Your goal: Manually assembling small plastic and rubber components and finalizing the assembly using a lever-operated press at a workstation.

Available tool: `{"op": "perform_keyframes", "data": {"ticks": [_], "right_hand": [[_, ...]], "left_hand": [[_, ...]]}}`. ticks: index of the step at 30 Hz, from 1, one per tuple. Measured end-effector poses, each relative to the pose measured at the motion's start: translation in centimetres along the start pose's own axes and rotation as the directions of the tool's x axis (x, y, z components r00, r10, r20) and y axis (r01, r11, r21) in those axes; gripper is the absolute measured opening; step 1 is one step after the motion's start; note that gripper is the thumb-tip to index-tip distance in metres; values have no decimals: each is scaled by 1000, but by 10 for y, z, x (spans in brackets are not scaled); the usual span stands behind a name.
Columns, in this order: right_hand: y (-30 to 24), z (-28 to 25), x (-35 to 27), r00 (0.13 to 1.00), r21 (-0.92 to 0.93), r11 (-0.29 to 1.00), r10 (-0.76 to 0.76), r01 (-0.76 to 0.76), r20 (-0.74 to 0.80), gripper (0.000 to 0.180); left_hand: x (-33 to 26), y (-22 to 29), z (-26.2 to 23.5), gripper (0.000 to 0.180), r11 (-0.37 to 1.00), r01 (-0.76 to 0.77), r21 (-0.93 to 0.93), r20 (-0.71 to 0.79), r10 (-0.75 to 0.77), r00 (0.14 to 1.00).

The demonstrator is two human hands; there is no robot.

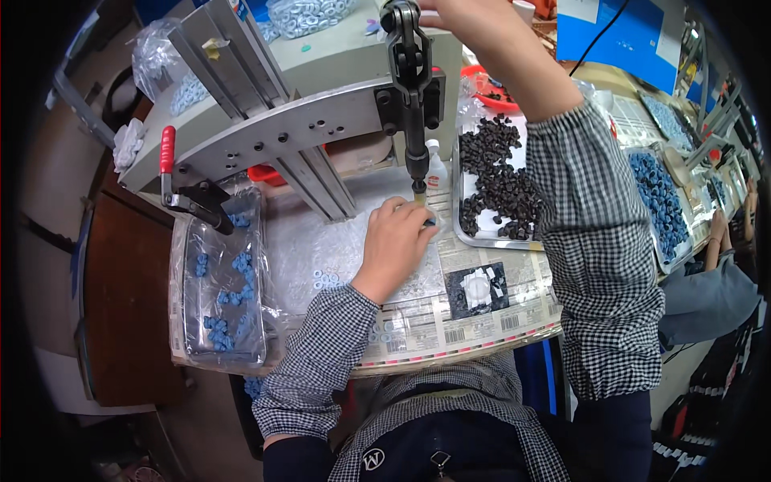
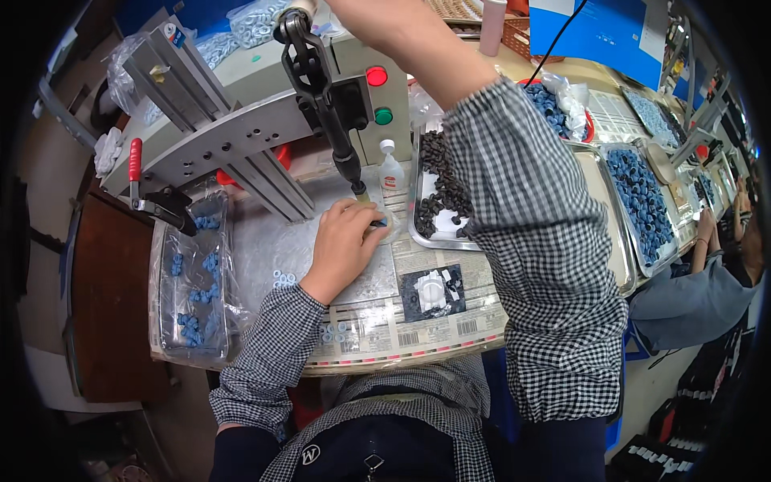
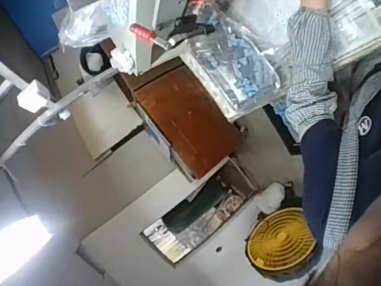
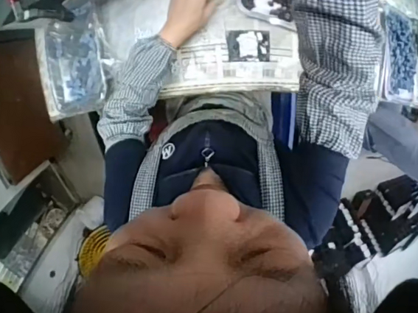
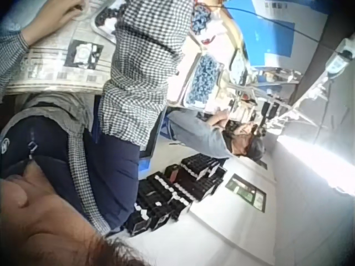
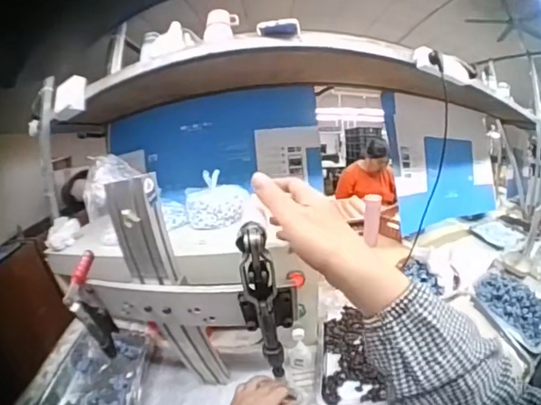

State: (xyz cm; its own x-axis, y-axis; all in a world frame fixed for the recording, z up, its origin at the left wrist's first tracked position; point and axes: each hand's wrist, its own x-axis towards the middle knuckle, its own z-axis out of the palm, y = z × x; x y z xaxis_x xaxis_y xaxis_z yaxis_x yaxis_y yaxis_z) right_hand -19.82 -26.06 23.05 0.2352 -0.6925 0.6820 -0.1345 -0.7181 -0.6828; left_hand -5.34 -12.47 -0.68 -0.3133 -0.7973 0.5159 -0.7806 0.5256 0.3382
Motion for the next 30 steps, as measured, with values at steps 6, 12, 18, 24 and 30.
{"op": "perform_keyframes", "data": {"ticks": [6,12,18,24,30], "right_hand": [[12,30,28,897,412,810,296,-418,328,52],[-48,21,15,987,491,871,-73,-6,143,60],[-113,27,-87,960,203,946,-272,254,63,39],[-112,15,-140,843,133,854,-519,503,140,46],[-53,48,-174,796,107,789,-601,605,-73,35]], "left_hand": [[3,-11,-6,23,988,142,-64,54,-139,989],[4,-14,-7,33,931,331,-154,209,-296,932],[-17,-34,19,46,904,345,-253,138,-319,938],[-3,-24,25,45,878,299,-374,177,-249,952],[-2,-25,32,44,857,298,-421,198,-234,952]]}}
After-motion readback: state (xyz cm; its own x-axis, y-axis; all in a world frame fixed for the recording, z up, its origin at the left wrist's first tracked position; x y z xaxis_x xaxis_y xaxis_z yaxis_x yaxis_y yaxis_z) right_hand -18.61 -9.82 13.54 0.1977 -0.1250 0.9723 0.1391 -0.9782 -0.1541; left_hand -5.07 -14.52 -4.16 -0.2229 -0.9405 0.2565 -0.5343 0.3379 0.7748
